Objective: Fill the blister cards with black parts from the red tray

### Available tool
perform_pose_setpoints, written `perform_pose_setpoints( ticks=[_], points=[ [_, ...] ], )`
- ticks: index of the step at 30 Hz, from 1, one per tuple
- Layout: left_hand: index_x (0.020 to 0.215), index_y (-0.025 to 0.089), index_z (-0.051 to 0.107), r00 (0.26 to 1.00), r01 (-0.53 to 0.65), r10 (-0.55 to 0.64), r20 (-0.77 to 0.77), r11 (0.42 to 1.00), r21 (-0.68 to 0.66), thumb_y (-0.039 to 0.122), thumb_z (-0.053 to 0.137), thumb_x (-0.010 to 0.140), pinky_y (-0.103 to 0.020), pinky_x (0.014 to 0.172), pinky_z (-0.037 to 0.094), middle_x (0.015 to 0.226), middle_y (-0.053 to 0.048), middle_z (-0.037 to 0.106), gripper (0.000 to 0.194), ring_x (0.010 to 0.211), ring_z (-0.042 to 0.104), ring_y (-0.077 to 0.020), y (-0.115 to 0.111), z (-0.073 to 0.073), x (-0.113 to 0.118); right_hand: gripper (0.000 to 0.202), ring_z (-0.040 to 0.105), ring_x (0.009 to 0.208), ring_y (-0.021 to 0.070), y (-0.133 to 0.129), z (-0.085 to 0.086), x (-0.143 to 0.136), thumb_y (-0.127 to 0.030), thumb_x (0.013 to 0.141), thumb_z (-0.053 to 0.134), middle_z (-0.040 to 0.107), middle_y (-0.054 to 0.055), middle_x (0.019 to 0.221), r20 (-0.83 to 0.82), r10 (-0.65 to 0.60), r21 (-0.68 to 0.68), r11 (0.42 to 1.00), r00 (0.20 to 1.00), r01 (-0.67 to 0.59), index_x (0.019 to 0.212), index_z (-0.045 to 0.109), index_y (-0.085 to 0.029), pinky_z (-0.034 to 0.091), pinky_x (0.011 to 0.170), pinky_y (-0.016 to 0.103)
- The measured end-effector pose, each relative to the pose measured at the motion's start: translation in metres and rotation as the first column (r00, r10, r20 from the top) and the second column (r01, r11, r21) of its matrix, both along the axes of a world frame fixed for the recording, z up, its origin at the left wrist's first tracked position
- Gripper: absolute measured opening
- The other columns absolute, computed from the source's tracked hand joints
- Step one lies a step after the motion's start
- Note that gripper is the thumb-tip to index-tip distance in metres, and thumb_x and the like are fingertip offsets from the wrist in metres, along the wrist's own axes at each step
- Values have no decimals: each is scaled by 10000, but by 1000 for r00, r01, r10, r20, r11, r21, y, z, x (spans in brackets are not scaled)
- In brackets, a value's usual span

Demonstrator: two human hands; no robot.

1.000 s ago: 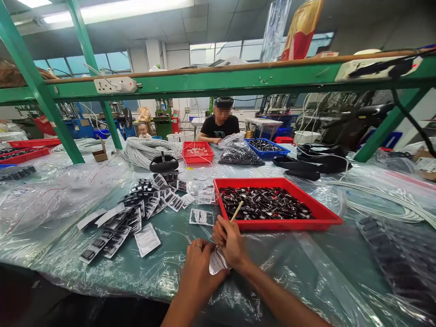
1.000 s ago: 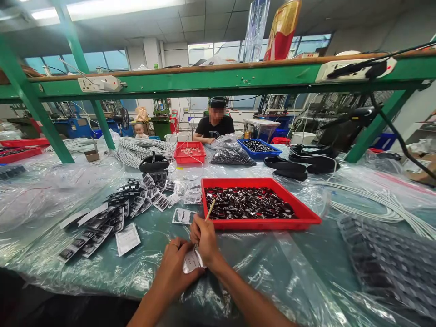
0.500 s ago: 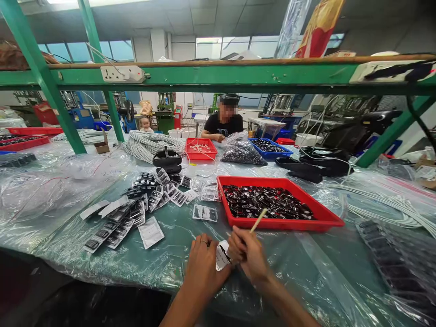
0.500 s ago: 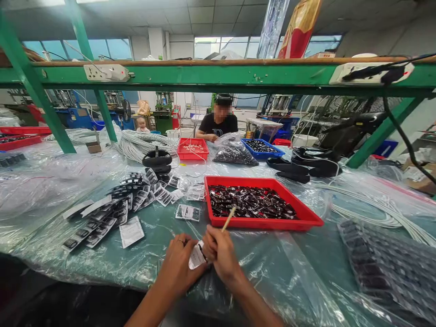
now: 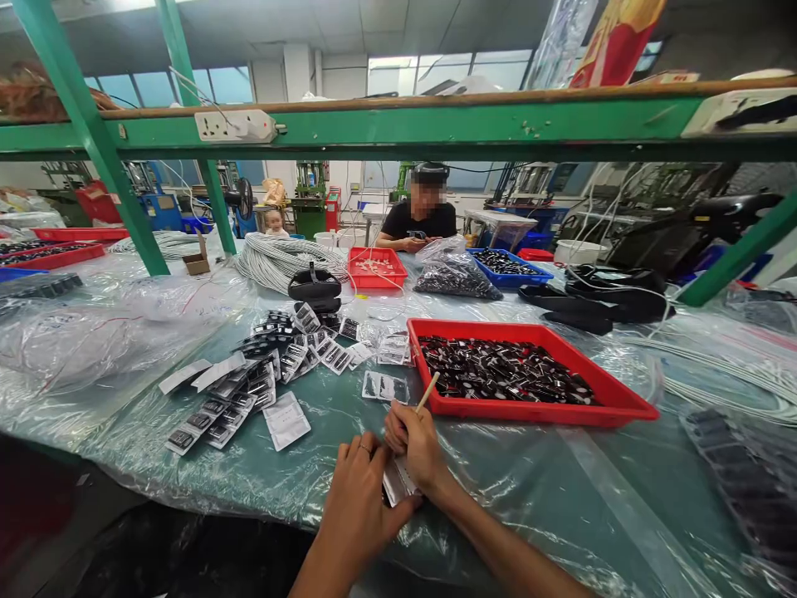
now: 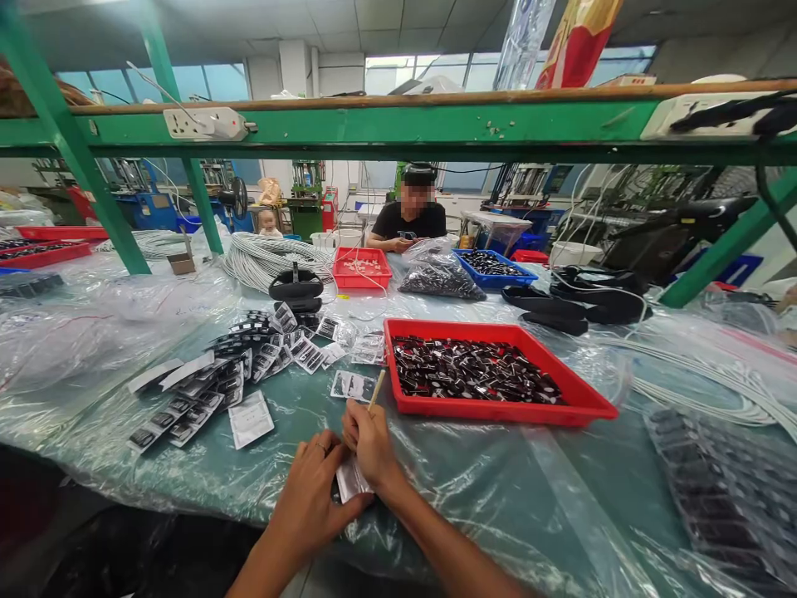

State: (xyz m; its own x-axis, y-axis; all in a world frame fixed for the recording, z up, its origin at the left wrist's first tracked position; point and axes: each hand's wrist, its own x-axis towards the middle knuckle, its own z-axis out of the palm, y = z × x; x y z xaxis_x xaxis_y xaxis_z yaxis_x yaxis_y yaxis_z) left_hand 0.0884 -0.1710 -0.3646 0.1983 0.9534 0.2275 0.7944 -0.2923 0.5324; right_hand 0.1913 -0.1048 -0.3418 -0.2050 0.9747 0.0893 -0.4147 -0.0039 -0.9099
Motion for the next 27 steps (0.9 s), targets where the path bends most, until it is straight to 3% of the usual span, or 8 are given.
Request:
perform_pose_setpoints(
  ticks=[6,9,12,16,21,27],
  points=[
    [1092,211,649,999,-32,32,-2,997,64,404,652,824,-463,855,432,1041,-92,613,330,966,568,-302,-1,1,1,569,168,374,51,-33,4,18,-498,809,666,254,-90,413,68,73,-68,995,995,-68,439,329,-227,108,399,267],
    [1131,209,639,999,-41,43,-17,996,83,416,662,815,-476,876,426,1071,-97,602,379,991,559,-311,-2,-2,2,563,144,372,46,-41,13,27,-462,814,661,240,-94,412,50,102,-79,992,994,-98,436,317,-226,93,397,264],
    [1121,179,636,998,-64,64,-7,993,95,401,705,768,-500,933,409,1103,-114,601,422,1054,548,-334,-1,-3,3,587,120,377,49,-34,18,21,-483,820,613,188,-100,411,-28,49,-40,998,998,-50,430,255,-228,117,402,258],
    [1049,178,660,995,-95,91,43,992,78,337,683,767,-455,901,432,1038,-103,625,325,1000,570,-309,1,-3,3,572,136,370,55,-18,11,-2,-480,814,593,187,-97,407,-93,-4,1,1000,996,4,431,251,-229,136,403,262],
    [1049,182,682,989,-118,113,100,992,45,312,680,749,-438,881,435,1004,-104,635,327,973,577,-305,3,-2,1,555,179,355,56,-10,-2,-15,-460,798,626,220,-92,389,-73,2,38,999,997,1,419,291,-232,128,403,274],
    [1070,173,686,983,-101,100,151,995,-2,289,672,722,-455,879,412,1032,-123,640,367,1000,568,-334,6,0,-1,561,207,365,57,-7,0,-19,-469,800,630,240,-86,393,-25,37,82,996,999,-35,405,311,-231,140,414,278]
  ],
)
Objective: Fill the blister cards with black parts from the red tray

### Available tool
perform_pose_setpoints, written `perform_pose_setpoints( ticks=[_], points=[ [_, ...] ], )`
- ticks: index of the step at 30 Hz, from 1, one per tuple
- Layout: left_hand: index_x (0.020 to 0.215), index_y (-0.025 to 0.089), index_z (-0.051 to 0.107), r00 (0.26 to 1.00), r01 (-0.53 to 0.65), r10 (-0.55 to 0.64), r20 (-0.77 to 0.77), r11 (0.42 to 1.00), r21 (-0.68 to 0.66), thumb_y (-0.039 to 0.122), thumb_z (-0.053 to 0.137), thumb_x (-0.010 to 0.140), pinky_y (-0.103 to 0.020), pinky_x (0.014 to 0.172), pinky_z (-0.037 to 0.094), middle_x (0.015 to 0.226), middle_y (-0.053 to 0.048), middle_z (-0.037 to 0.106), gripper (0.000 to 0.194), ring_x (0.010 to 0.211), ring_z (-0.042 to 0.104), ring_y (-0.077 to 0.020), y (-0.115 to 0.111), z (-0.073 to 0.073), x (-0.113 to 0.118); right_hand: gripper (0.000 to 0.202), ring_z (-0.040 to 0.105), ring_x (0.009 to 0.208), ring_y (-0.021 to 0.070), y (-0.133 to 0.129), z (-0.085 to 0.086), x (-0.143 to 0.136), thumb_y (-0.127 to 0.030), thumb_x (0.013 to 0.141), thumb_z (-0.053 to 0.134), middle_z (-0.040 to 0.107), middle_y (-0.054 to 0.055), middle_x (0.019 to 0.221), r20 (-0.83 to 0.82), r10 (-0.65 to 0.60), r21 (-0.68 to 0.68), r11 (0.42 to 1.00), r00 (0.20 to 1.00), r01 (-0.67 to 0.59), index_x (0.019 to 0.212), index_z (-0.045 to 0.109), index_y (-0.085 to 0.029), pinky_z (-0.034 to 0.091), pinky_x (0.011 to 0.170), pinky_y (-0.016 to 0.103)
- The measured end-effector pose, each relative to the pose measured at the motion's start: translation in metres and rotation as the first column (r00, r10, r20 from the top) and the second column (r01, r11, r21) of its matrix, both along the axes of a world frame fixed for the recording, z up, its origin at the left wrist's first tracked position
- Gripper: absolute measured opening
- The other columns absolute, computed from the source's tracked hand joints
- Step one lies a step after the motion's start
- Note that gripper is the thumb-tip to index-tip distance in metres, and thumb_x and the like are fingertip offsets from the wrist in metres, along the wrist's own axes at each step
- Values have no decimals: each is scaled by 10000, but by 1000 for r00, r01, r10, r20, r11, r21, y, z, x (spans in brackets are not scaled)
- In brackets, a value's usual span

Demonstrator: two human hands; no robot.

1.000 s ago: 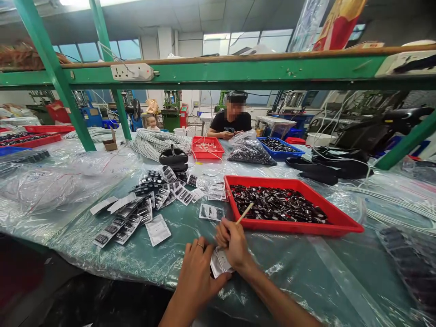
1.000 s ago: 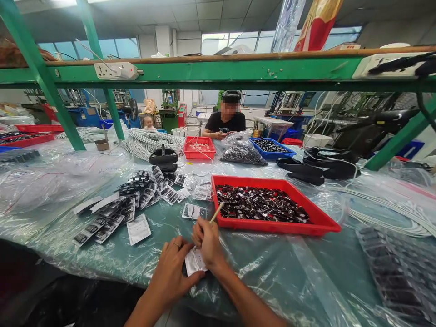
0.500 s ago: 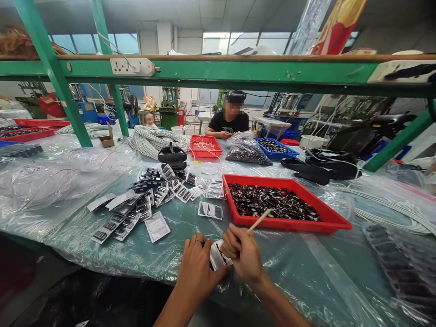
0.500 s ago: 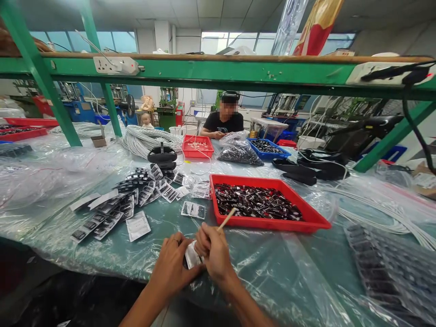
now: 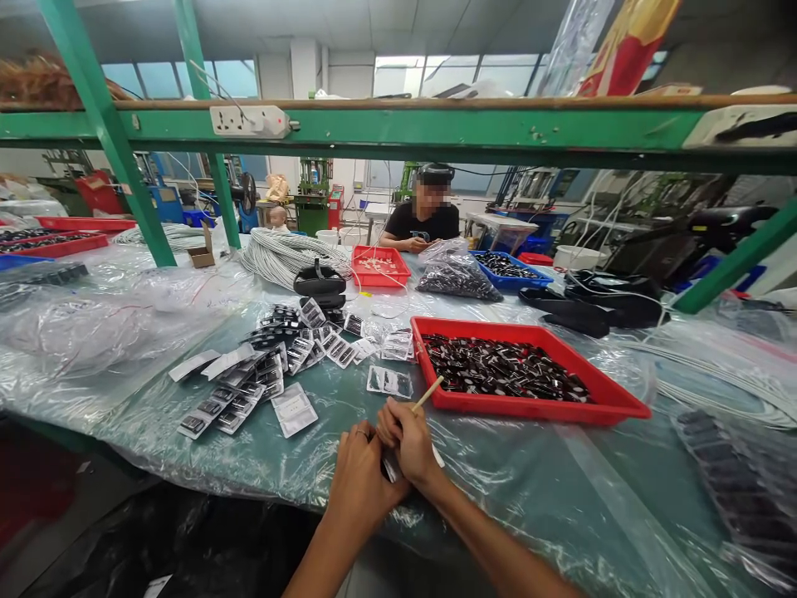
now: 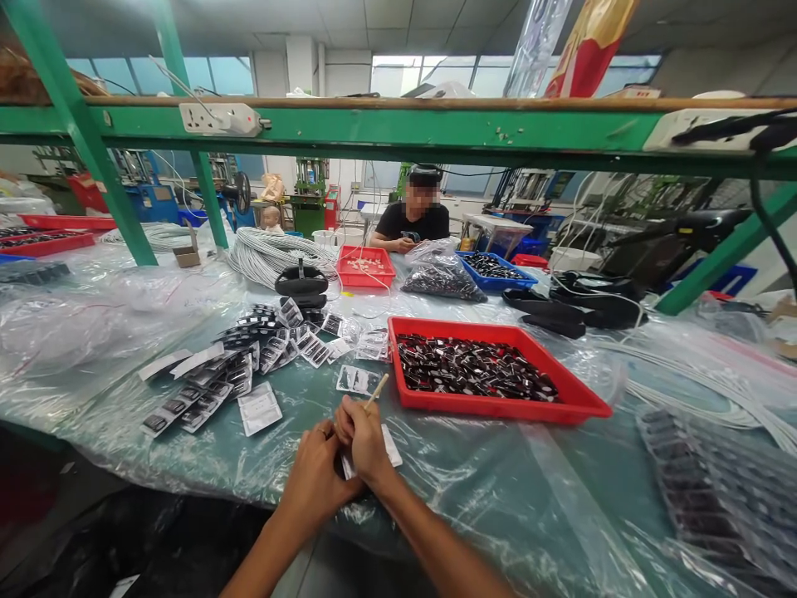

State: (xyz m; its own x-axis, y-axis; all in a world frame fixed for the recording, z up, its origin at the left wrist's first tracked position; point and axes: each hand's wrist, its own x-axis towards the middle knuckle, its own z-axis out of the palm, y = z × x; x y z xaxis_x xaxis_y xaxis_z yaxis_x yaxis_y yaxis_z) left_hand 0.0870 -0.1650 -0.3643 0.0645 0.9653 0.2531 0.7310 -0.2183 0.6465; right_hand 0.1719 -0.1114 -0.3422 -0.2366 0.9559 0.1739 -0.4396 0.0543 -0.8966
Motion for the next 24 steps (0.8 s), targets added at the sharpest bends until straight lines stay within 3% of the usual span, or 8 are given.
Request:
perform_pose_setpoints(
  ticks=[6,12,16,18,19,21,23,24],
  points=[
    [1079,181,689,1000,15,-15,-8,1000,-3,291,693,700,-422,818,406,988,-104,636,395,947,568,-317,1,1,-3,529,205,365,57,1,3,-3,-460,797,613,238,-92,398,1,-1,-39,999,1000,1,429,307,-234,135,405,265],
    [925,224,716,995,38,-41,-93,999,-27,352,688,764,-410,800,398,922,-77,609,208,912,564,-288,-2,5,-1,552,155,347,53,-33,8,18,-460,836,583,223,-93,397,31,106,-140,985,994,-101,434,277,-239,113,390,260],
    [1100,213,694,999,34,-35,-34,999,-37,388,771,704,-460,893,416,1064,-110,631,440,1008,561,-324,-4,7,-3,576,161,393,69,-32,26,57,-565,829,575,206,-94,452,40,28,-110,994,999,-24,477,267,-230,174,400,245],
    [1171,231,674,997,46,-40,68,996,-80,348,812,652,-480,956,412,1174,-119,631,550,1087,553,-345,-4,8,-8,512,263,426,92,-25,33,93,-593,862,540,305,-74,501,267,-86,-24,995,960,96,548,382,-221,247,424,238],
    [1199,247,663,989,58,-42,140,992,-111,314,810,647,-482,979,411,1206,-113,637,575,1116,553,-348,-4,8,-11,465,367,464,118,-22,32,113,-598,897,492,412,-47,537,509,-153,68,988,847,137,628,493,-218,314,459,247],
    [1290,273,605,944,97,-36,328,980,-173,256,772,672,-464,993,430,1222,-92,664,641,1126,582,-330,-1,10,-16,409,567,645,196,-19,22,154,-558,929,455,617,30,706,805,-343,323,938,485,127,754,613,-224,449,602,304],
    [1396,270,491,831,146,-13,556,970,-196,240,746,700,-425,973,469,1210,-82,689,742,1089,634,-294,5,15,-18,370,641,790,253,-17,6,185,-499,948,436,678,82,846,829,-524,536,844,196,-7,844,666,-229,505,699,358],
    [1430,261,435,752,173,-5,659,967,-190,243,753,701,-404,955,490,1200,-84,698,796,1065,657,-277,11,19,-16,357,654,806,257,-17,-1,196,-460,960,420,678,94,871,791,-601,611,787,116,-87,872,676,-228,521,711,366]
  ],
)
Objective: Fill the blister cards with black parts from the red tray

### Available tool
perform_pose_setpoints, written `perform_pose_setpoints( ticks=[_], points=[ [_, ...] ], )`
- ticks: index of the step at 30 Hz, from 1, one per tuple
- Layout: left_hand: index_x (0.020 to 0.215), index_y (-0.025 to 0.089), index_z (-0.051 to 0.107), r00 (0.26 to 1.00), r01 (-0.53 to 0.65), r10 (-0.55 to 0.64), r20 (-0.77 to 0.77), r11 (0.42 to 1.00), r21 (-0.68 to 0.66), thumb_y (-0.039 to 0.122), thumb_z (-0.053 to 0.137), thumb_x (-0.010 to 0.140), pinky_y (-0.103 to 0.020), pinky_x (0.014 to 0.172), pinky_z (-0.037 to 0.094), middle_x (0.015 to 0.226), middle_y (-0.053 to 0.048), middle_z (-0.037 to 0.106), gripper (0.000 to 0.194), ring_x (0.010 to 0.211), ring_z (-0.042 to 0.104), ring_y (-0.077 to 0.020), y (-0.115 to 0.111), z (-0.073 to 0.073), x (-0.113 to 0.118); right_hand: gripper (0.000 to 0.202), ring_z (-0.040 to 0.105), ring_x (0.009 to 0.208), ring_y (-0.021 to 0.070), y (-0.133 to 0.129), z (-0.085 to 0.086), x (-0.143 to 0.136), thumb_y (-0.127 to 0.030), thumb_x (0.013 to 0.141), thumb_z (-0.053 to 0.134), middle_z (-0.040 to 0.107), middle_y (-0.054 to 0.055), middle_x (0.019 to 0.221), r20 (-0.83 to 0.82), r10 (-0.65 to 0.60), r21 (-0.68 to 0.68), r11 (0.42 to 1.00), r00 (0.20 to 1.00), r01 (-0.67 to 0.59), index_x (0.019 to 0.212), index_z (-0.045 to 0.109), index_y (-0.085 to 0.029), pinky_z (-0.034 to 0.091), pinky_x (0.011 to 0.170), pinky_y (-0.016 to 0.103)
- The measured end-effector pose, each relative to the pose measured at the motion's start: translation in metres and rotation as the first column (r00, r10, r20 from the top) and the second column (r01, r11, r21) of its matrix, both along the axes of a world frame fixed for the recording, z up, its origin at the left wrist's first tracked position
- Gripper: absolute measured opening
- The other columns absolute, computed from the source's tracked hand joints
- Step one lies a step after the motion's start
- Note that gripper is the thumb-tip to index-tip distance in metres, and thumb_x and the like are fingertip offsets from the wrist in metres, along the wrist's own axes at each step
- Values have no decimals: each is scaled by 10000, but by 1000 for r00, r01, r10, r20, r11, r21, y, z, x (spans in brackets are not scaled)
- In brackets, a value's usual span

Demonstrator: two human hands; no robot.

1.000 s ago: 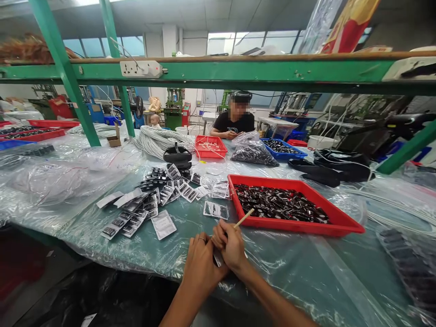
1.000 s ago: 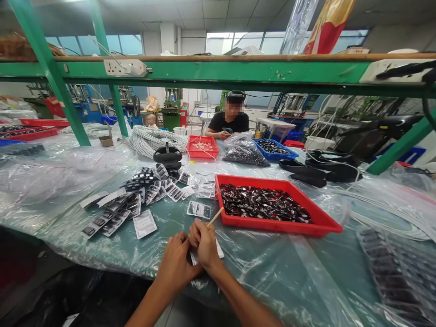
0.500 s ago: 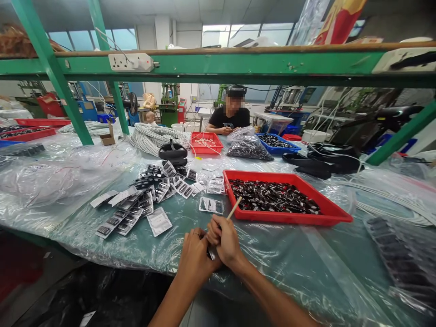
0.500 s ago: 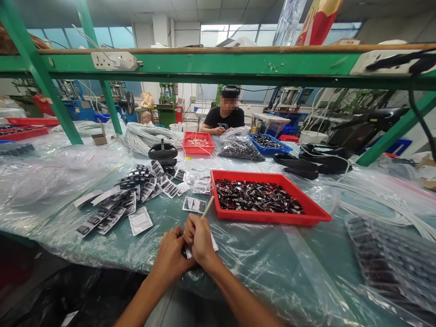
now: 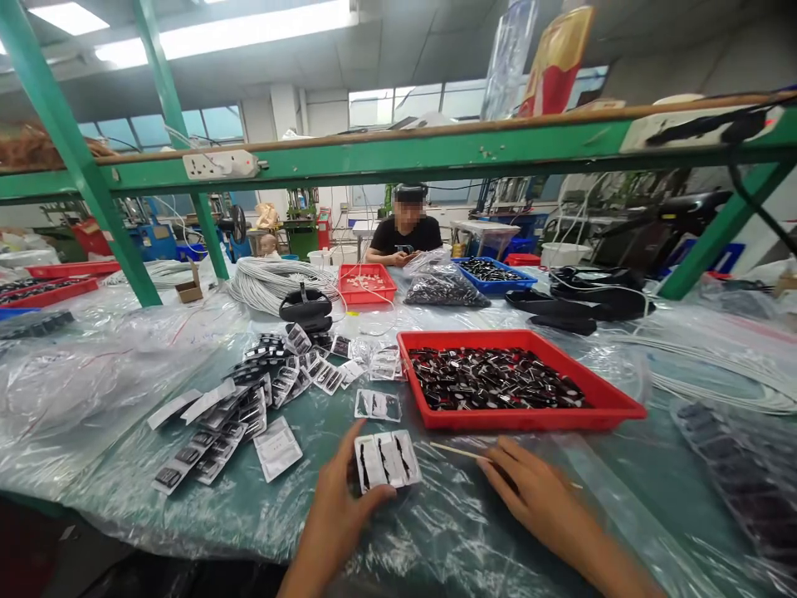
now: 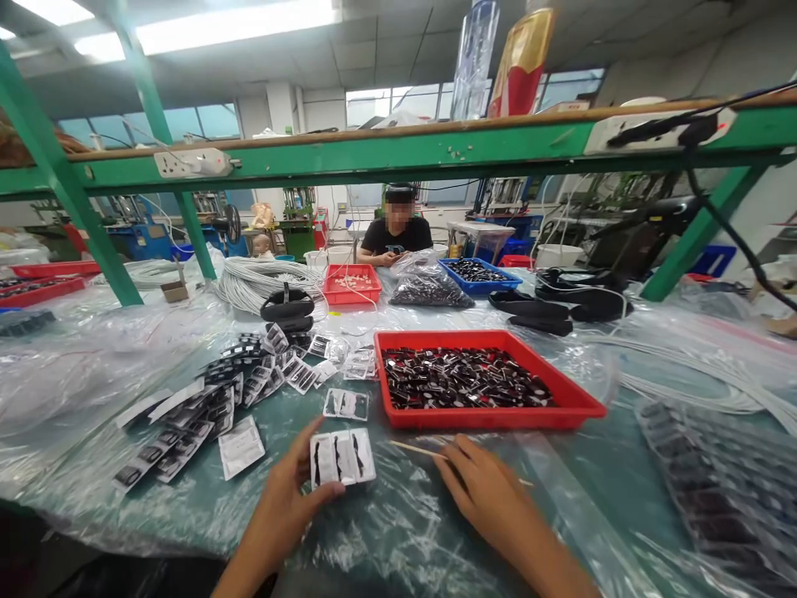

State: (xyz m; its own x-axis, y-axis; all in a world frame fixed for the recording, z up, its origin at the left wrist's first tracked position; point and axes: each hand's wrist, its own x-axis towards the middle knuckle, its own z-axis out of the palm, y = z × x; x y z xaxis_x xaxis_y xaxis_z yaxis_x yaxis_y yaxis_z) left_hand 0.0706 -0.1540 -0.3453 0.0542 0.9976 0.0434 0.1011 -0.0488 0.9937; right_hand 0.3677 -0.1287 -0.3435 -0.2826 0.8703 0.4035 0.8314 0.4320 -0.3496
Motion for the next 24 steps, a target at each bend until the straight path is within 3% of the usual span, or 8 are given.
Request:
perform_pose_setpoints(
  ticks=[2,5,7,9,11,15,20,24],
  points=[
    [1404,225,435,978,-31,30,208,999,3,258,797,668,-375,919,522,1175,-100,713,821,1034,687,-263,17,9,7,324,663,781,245,1,-6,7,-376,979,402,666,100,883,123,31,189,980,992,-54,909,678,-223,545,698,367],
    [1133,167,612,942,-92,68,328,994,58,271,858,600,-356,854,548,1074,-124,746,595,969,711,-270,53,26,28,229,669,891,255,9,13,-11,-270,975,445,668,117,1010,91,41,412,908,995,-76,1041,658,-216,562,798,399],
    [1005,150,665,936,-69,26,352,991,110,299,866,602,-344,808,551,992,-119,760,474,908,717,-263,79,36,47,267,639,1064,268,24,35,-31,-220,968,468,649,130,1163,27,100,467,878,995,-101,1190,616,-218,540,926,430],
    [1026,149,692,929,-9,-50,366,987,158,345,854,634,-334,800,546,956,-98,762,466,884,712,-247,104,45,66,341,599,1164,281,47,54,-48,-213,958,482,621,134,1268,28,169,449,879,985,-163,1286,579,-213,521,989,465],
    [1101,169,696,921,35,-106,375,981,191,402,822,684,-327,841,535,1009,-80,752,493,928,698,-232,123,50,84,366,586,1187,303,73,61,-57,-212,947,495,616,158,1288,34,186,425,887,982,-182,1301,584,-180,516,1000,506],
    [1219,203,663,871,62,-137,471,983,170,502,746,766,-329,911,510,1165,-87,712,549,1009,672,-216,144,42,107,361,594,1179,306,107,47,-54,-198,967,467,632,177,1262,-66,138,410,907,988,-99,1301,593,-146,514,1008,525],
    [1215,211,664,833,3,-52,551,996,90,446,788,748,-334,964,488,1268,-91,669,537,1128,628,-231,147,25,115,382,588,1200,266,101,27,-48,-140,994,412,627,172,1281,-100,138,421,903,985,-84,1349,551,-121,523,1022,452],
    [1171,194,682,836,-10,-18,549,999,48,385,816,727,-330,990,474,1243,-86,684,502,1159,618,-239,141,28,113,426,559,1246,281,95,28,-51,-77,972,411,603,180,1326,-34,108,433,898,994,-83,1376,535,-127,511,1042,465]
  ],
)
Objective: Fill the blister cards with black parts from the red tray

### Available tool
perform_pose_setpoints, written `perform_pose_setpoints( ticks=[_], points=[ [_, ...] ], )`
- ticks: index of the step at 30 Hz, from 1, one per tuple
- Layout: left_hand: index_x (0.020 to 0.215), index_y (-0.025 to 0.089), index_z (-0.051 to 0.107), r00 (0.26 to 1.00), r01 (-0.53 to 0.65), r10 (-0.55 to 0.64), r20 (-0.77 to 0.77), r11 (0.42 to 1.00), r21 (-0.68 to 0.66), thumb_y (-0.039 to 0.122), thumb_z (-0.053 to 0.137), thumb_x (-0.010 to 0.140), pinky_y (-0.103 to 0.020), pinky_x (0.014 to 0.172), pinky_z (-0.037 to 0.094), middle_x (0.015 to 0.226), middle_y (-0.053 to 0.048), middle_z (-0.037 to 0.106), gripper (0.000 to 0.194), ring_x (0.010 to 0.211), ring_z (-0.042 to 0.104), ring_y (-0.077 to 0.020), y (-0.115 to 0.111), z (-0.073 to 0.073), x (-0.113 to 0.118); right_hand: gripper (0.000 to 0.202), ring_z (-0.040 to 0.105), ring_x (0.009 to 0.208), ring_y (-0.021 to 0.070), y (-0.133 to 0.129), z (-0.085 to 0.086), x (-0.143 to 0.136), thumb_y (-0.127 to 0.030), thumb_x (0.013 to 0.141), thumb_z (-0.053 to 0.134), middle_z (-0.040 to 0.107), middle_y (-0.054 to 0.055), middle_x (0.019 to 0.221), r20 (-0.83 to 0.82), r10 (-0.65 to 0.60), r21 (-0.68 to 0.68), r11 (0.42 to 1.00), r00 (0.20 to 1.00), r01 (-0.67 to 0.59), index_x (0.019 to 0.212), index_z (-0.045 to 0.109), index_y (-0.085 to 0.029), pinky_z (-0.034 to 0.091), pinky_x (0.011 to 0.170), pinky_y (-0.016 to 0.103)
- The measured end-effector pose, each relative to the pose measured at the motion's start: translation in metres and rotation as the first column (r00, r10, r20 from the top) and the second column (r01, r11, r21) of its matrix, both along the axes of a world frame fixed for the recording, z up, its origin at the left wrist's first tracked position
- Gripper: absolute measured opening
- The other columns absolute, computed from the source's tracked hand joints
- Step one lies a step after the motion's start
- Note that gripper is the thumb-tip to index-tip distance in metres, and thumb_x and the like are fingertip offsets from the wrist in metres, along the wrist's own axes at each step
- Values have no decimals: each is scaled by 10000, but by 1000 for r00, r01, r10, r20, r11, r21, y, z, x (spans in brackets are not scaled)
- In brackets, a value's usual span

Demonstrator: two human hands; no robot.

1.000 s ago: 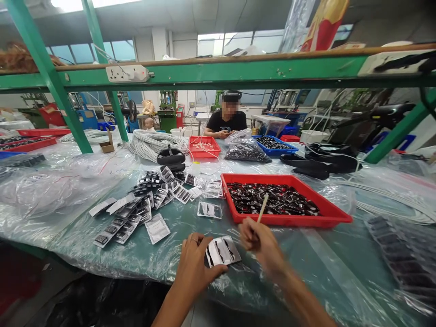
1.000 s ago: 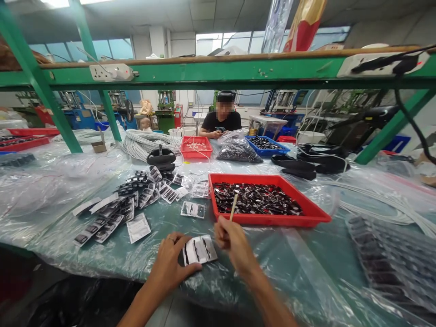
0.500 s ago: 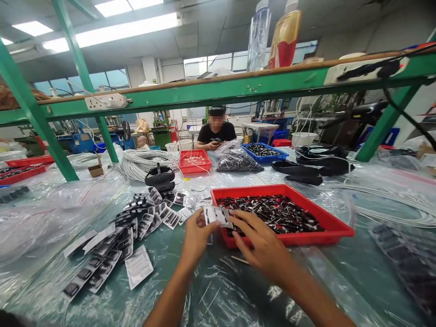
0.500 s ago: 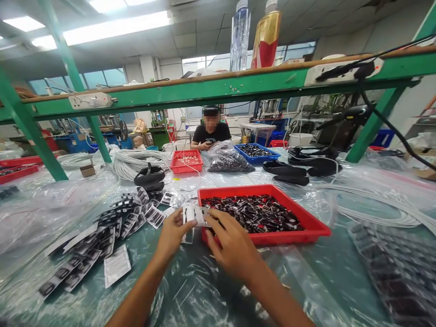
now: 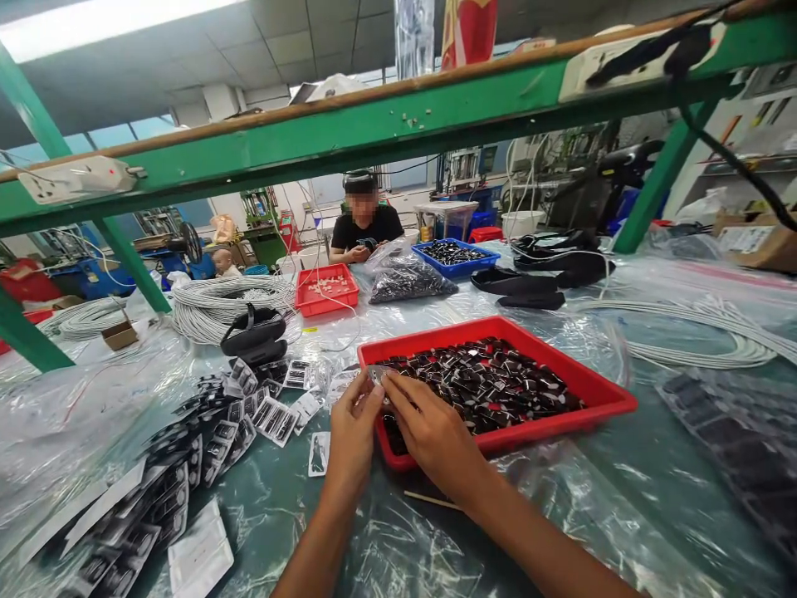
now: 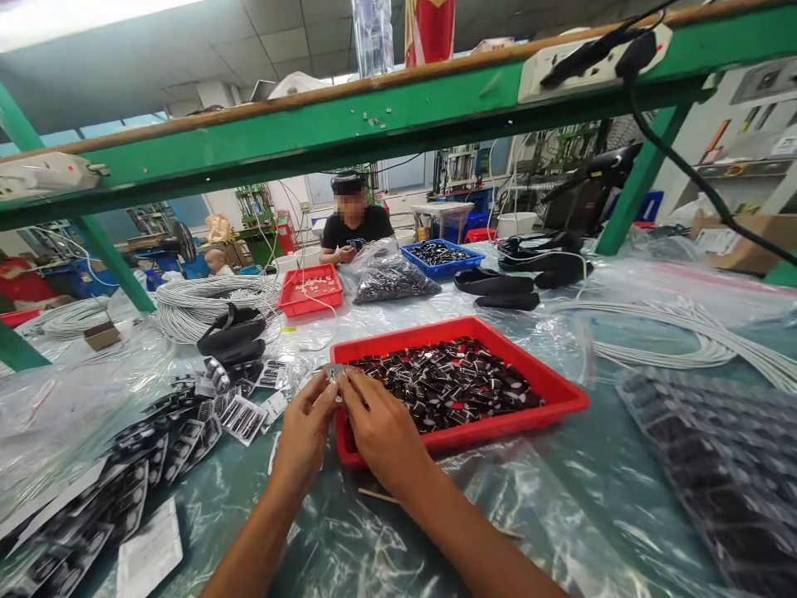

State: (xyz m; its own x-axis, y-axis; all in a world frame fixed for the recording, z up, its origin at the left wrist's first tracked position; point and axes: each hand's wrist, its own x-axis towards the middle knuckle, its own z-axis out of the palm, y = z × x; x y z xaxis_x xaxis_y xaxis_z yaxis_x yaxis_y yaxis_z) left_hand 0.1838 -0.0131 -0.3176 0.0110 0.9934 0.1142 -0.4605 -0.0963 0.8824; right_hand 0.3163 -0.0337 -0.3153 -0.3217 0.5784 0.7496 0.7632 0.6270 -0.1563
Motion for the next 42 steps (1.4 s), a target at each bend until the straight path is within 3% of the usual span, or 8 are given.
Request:
perform_pose_setpoints(
  ticks=[5,10,17,23,27,32,36,42],
  points=[
    [1006,169,732,997,-68,69,39,997,-27,357,835,693,-275,878,502,1043,-67,751,379,971,684,-188,-8,2,-3,428,546,1261,289,-4,4,-3,-175,972,488,596,174,1334,-87,23,-14,1000,996,-24,1399,511,-151,492,1061,492],
    [1055,188,745,999,-31,31,12,999,13,354,820,719,-312,956,476,1121,-72,743,382,1035,668,-203,-6,-6,-5,433,561,1254,275,-4,-1,-5,-239,974,527,594,164,1344,-285,73,-69,993,956,-96,1401,507,-173,478,1078,472],
    [861,184,770,991,-45,60,-122,992,119,348,848,655,-336,874,515,909,-58,773,274,897,694,-214,-4,-6,-6,262,695,1003,262,1,-1,1,-269,875,669,726,97,1113,-506,95,-287,919,857,-272,1126,680,-191,581,883,402],
    [964,173,720,971,-122,140,-195,987,103,380,795,715,-331,891,491,951,-63,752,332,906,684,-202,3,-3,-16,277,728,799,260,8,16,30,-324,966,510,766,91,941,-452,-12,-369,913,892,-174,1101,710,-188,596,743,411],
    [987,182,686,994,-49,52,-101,998,26,400,783,717,-314,883,481,910,-38,735,360,879,674,-175,7,-4,-21,392,601,1190,334,8,20,40,-342,925,560,639,158,1284,-256,-155,-227,969,954,96,1272,621,-171,485,1014,546],
    [959,181,697,991,111,-111,75,994,4,396,755,725,-344,912,498,989,-54,731,322,986,672,-218,-1,1,-11,479,537,1280,276,0,12,24,-293,957,545,526,122,1411,-132,12,-167,985,991,-34,1429,476,-248,485,1056,462],
    [1076,174,685,979,201,-202,30,979,29,376,784,746,-367,985,463,1106,-81,727,399,1068,651,-238,-6,0,-4,387,503,1299,322,-1,11,17,-254,986,497,486,180,1445,-51,-49,-66,997,998,46,1360,555,-173,465,1064,519],
    [997,190,710,994,112,-113,17,993,41,366,836,688,-339,975,453,1035,-58,745,377,1015,664,-217,-7,-2,-3,398,566,1213,300,-4,4,6,-276,978,529,596,166,1305,-139,2,-72,997,990,-13,1361,547,-174,493,1037,502]
  ],
)
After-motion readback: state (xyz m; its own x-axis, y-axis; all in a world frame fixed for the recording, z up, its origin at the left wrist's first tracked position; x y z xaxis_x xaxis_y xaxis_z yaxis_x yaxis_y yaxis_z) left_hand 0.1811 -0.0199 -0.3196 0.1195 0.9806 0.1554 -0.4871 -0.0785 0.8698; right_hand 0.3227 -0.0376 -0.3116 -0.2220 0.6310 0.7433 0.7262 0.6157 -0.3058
